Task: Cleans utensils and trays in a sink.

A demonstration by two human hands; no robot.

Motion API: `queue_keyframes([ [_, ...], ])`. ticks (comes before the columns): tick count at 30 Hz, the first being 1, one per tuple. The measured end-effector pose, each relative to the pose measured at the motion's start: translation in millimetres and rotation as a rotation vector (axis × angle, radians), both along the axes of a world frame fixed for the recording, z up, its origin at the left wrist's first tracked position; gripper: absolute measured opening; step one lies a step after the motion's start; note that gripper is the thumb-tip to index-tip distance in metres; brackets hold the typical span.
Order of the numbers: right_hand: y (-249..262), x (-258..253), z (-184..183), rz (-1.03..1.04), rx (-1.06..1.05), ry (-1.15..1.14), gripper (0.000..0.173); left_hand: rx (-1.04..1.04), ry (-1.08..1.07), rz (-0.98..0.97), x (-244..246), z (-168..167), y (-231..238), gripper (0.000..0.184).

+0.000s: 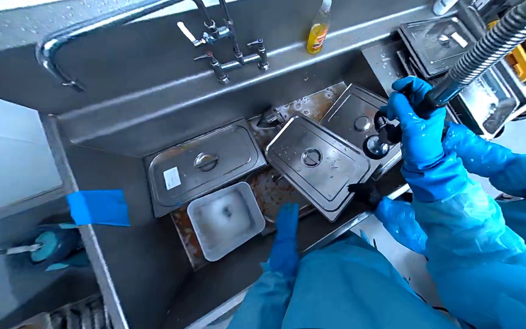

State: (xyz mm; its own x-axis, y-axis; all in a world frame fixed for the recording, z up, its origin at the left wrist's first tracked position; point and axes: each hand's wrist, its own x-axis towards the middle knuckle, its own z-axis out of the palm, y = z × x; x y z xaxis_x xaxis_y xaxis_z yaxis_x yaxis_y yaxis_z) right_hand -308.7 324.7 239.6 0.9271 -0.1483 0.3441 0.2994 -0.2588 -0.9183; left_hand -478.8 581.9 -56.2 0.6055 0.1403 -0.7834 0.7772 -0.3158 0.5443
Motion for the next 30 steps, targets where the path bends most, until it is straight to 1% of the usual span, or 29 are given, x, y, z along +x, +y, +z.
queue_keyframes([
  [2, -3, -1, 2, -0.033, 0.048, -0.029, 0.007, -0.365, 0.173, 0.164, -11, -22, -51, 0.061],
  [3, -4, -3, 3, -0.042, 0.069, -0.023, 0.008, -0.491, 0.209, 0.248, -14, -30, -71, 0.064],
  [5, -4, -6, 7, -0.043, 0.096, 0.022, 0.011, -0.633, 0.21, 0.439, -14, -42, -100, 0.057],
  [6, -3, -7, 6, -0.029, 0.102, 0.037, 0.013, -0.633, 0.192, 0.497, -13, -47, -107, 0.052],
  [7, -2, -10, 5, -0.004, 0.107, 0.05, 0.014, -0.593, 0.161, 0.494, -14, -50, -111, 0.048],
  [9, 5, -16, 0, 0.044, 0.132, 0.074, 0.016, -0.478, 0.098, 0.357, -17, -53, -113, 0.047],
  [12, 20, -21, -7, 0.087, 0.155, 0.08, 0.019, -0.483, 0.119, 0.47, -11, -52, -121, 0.054],
  [15, 27, -21, -13, 0.106, 0.151, 0.073, 0.021, -0.475, 0.051, 0.461, -8, -41, -117, 0.057],
  [19, 16, -17, -1, 0.098, 0.107, 0.057, 0.022, -0.39, -0.04, 0.444, 2, -17, -108, 0.055],
  [20, 10, -15, 3, 0.091, 0.09, 0.037, 0.022, -0.407, -0.049, 0.464, 4, -11, -104, 0.054],
  [22, 2, -11, 12, 0.064, 0.06, -0.009, 0.02, -0.511, -0.084, 0.519, 7, -2, -95, 0.052],
  [24, 2, -10, 21, 0.044, 0.068, -0.01, 0.019, -0.582, -0.1, 0.523, 8, 5, -90, 0.052],
  [26, 16, -16, 24, 0.046, 0.123, 0.012, 0.019, -0.525, -0.071, 0.468, 9, 15, -85, 0.058],
  [28, 38, -27, 20, 0.081, 0.198, 0.046, 0.019, -0.466, -0.041, 0.443, 13, 22, -84, 0.066],
  [30, 62, -39, 11, 0.113, 0.245, 0.077, 0.021, -0.484, -0.02, 0.498, 18, 30, -83, 0.069],
])
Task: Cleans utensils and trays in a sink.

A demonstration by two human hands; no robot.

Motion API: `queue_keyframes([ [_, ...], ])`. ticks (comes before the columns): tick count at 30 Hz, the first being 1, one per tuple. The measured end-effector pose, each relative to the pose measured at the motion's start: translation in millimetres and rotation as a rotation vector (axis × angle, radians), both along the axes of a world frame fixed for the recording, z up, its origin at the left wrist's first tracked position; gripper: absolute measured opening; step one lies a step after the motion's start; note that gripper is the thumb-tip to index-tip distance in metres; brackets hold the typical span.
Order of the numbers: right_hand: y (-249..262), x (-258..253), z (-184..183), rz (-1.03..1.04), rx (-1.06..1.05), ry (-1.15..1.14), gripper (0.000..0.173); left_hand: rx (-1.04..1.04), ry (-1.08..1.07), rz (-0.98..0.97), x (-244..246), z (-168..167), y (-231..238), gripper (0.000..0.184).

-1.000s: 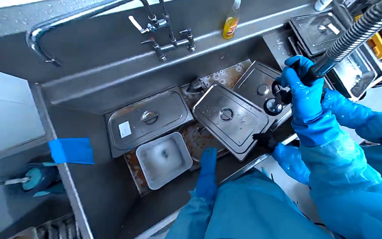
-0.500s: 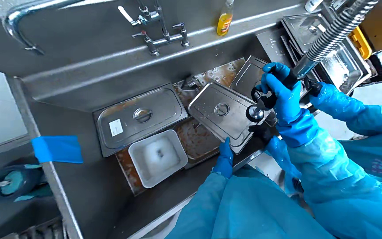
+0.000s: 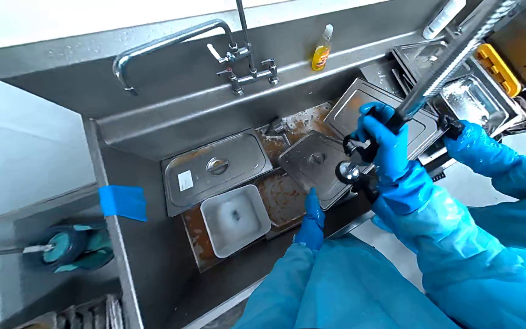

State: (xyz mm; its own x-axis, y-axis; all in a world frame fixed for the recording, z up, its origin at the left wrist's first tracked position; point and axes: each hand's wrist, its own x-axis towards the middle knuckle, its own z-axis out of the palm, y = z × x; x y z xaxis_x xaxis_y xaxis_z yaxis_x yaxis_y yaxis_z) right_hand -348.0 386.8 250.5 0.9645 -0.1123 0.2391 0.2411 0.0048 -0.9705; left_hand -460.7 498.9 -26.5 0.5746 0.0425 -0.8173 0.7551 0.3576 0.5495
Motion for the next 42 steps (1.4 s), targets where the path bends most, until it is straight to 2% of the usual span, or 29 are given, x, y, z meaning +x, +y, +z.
queue_keyframes([
  [3, 15, -9, -12, 0.025, -0.015, 0.017, 0.022, -0.125, 0.033, 0.121, 4, 0, 4, 0.066],
  [7, -9, 8, -13, -0.036, -0.137, -0.084, 0.021, -0.237, 0.017, 0.171, 3, -8, 8, 0.042],
  [11, -41, 36, -8, -0.098, -0.282, -0.205, 0.022, -0.184, -0.009, 0.13, -2, -6, 8, 0.042],
  [13, -40, 50, -10, -0.093, -0.25, -0.21, 0.021, -0.122, -0.036, 0.094, -1, -2, 12, 0.04],
  [19, -3, 75, -29, 0.013, 0.082, -0.178, 0.018, -0.189, -0.073, 0.165, 0, 23, 11, 0.033],
  [27, 11, 103, -35, 0.01, 0.132, -0.265, 0.016, -0.293, -0.131, 0.263, -14, 62, 20, 0.018],
  [29, 13, 109, -35, -0.005, 0.151, -0.313, 0.016, -0.332, -0.159, 0.267, -19, 72, 22, 0.02],
  [32, 15, 114, -29, -0.011, 0.129, -0.315, 0.017, -0.263, -0.191, 0.151, -32, 93, 40, 0.029],
  [37, -18, 111, 0, 0.066, 0.054, -0.233, 0.02, -0.175, -0.277, 0.032, -39, 134, 87, 0.035],
  [42, -44, 80, 29, 0.047, 0.065, -0.141, 0.017, 0.067, -0.367, -0.047, -15, 144, 115, 0.028],
])
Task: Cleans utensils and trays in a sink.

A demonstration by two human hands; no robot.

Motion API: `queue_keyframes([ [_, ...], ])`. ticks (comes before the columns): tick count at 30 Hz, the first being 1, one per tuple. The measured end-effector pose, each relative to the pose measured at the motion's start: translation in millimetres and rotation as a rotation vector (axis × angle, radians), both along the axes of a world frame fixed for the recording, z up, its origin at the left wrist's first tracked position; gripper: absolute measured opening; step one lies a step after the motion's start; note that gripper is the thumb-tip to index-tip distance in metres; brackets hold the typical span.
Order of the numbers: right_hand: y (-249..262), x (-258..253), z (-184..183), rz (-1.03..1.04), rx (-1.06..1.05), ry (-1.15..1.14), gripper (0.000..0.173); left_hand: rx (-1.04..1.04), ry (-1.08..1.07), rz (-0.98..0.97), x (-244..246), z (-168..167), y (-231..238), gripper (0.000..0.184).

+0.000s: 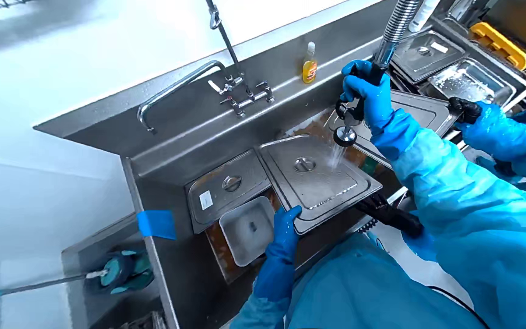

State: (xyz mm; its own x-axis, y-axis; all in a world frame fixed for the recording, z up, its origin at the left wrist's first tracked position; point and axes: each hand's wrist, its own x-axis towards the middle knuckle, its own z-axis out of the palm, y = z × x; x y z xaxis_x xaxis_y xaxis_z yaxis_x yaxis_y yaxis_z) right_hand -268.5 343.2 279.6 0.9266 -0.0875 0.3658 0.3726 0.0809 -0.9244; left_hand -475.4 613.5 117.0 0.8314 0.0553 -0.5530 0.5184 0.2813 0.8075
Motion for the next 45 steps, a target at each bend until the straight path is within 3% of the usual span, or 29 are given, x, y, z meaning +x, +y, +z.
queue_keyframes([
  [5, 18, -39, 4, -0.001, 0.133, 0.053, 0.018, 0.1, -0.051, 0.086, 28, -21, -11, 0.025],
  [10, 46, -61, -15, 0.063, 0.164, 0.046, 0.02, 0.321, -0.13, 0.049, 43, -35, -45, 0.03],
  [14, 36, -58, -29, 0.028, -0.038, 0.031, 0.025, 0.344, -0.092, 0.048, 47, -14, -45, 0.036],
  [17, 11, -42, -35, -0.017, -0.165, -0.025, 0.031, 0.276, -0.106, 0.065, 34, 3, -37, 0.028],
  [21, -14, -12, -15, 0.1, -0.177, 0.068, 0.055, 0.166, -0.056, 0.125, 13, 20, -41, 0.019],
  [26, -24, 14, 12, 0.264, -0.179, 0.172, 0.066, 0.141, 0.092, 0.066, -23, 50, -66, 0.012],
  [28, -28, 19, 18, 0.338, -0.17, 0.206, 0.062, 0.168, 0.128, -0.015, -40, 69, -79, 0.011],
  [31, -34, 17, 18, 0.397, -0.127, 0.249, 0.039, 0.182, 0.139, -0.214, -55, 93, -88, 0.012],
  [33, -38, 15, 12, 0.417, -0.116, 0.266, 0.03, 0.083, 0.14, -0.247, -61, 96, -94, 0.012],
  [40, -47, -11, 1, 0.367, -0.289, 0.289, 0.028, -0.33, 0.295, -0.183, -62, 101, -112, 0.01],
  [45, -58, -32, 9, 0.376, -0.351, 0.341, 0.028, -0.307, 0.405, -0.214, -37, 103, -109, 0.009],
])
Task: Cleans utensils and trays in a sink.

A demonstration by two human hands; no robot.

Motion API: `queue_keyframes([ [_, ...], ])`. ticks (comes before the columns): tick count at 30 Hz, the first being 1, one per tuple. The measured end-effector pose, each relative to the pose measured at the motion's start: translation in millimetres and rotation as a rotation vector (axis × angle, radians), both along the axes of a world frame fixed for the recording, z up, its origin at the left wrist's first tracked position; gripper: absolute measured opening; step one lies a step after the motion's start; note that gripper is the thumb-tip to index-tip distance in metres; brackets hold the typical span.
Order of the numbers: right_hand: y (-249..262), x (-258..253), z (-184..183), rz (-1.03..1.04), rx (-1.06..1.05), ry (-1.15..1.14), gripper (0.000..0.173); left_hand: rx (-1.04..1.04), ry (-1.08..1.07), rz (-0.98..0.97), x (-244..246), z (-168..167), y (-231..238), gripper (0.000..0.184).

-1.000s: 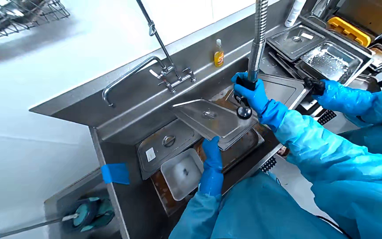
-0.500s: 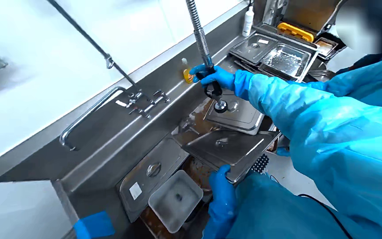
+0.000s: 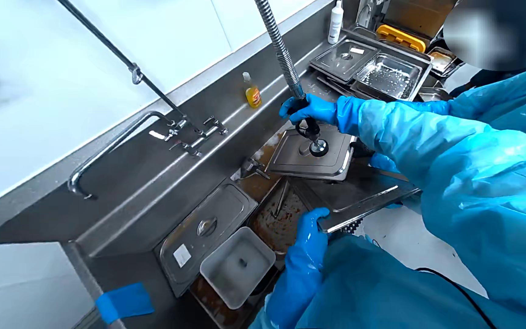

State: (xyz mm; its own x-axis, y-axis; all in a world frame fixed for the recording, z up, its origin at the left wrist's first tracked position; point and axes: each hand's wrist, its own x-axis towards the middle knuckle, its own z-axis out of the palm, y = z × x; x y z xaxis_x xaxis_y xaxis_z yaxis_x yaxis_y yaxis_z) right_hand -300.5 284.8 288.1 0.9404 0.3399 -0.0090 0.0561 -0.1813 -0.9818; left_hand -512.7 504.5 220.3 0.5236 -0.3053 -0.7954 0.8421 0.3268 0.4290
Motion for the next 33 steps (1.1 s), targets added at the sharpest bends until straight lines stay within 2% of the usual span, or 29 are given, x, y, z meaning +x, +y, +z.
queue_keyframes([
  [3, -5, -6, 5, -0.029, -0.008, -0.018, 0.028, -0.107, 0.052, -0.047, 1, -6, -14, 0.016],
  [6, -8, -6, 7, -0.042, -0.022, -0.035, 0.03, -0.286, 0.113, -0.004, -2, -11, -31, 0.03],
  [8, -11, -6, 8, -0.041, -0.042, -0.053, 0.029, -0.402, 0.085, 0.016, 0, -10, -35, 0.029],
  [11, -12, -5, 5, -0.023, -0.045, -0.037, 0.027, -0.47, 0.26, 0.2, 23, -6, -48, 0.022],
  [15, -3, 0, 15, -0.027, -0.089, -0.037, 0.038, -0.672, 0.41, 0.356, 33, -17, -42, 0.031],
  [17, -4, 1, 19, -0.061, -0.099, -0.085, 0.052, -0.619, 0.383, 0.358, 24, -19, -35, 0.029],
  [19, -7, 1, 23, -0.11, -0.096, -0.146, 0.066, -0.553, 0.233, 0.246, 11, -24, -14, 0.026],
  [21, -15, 2, 28, -0.192, -0.107, -0.186, 0.072, -0.452, 0.124, 0.158, -2, -21, 4, 0.021],
  [23, -25, 3, 30, -0.306, -0.101, -0.207, 0.064, -0.412, 0.185, 0.169, -12, 2, 15, 0.018],
  [26, -47, 6, 30, -0.424, -0.117, -0.254, 0.04, -0.419, 0.29, 0.247, -14, 29, 19, 0.017],
  [28, -61, 9, 30, -0.45, -0.126, -0.287, 0.035, -0.433, 0.305, 0.253, -11, 27, 18, 0.019],
  [33, -84, 19, 39, -0.386, -0.135, -0.306, 0.037, -0.359, 0.144, 0.028, -17, 14, -2, 0.016],
])
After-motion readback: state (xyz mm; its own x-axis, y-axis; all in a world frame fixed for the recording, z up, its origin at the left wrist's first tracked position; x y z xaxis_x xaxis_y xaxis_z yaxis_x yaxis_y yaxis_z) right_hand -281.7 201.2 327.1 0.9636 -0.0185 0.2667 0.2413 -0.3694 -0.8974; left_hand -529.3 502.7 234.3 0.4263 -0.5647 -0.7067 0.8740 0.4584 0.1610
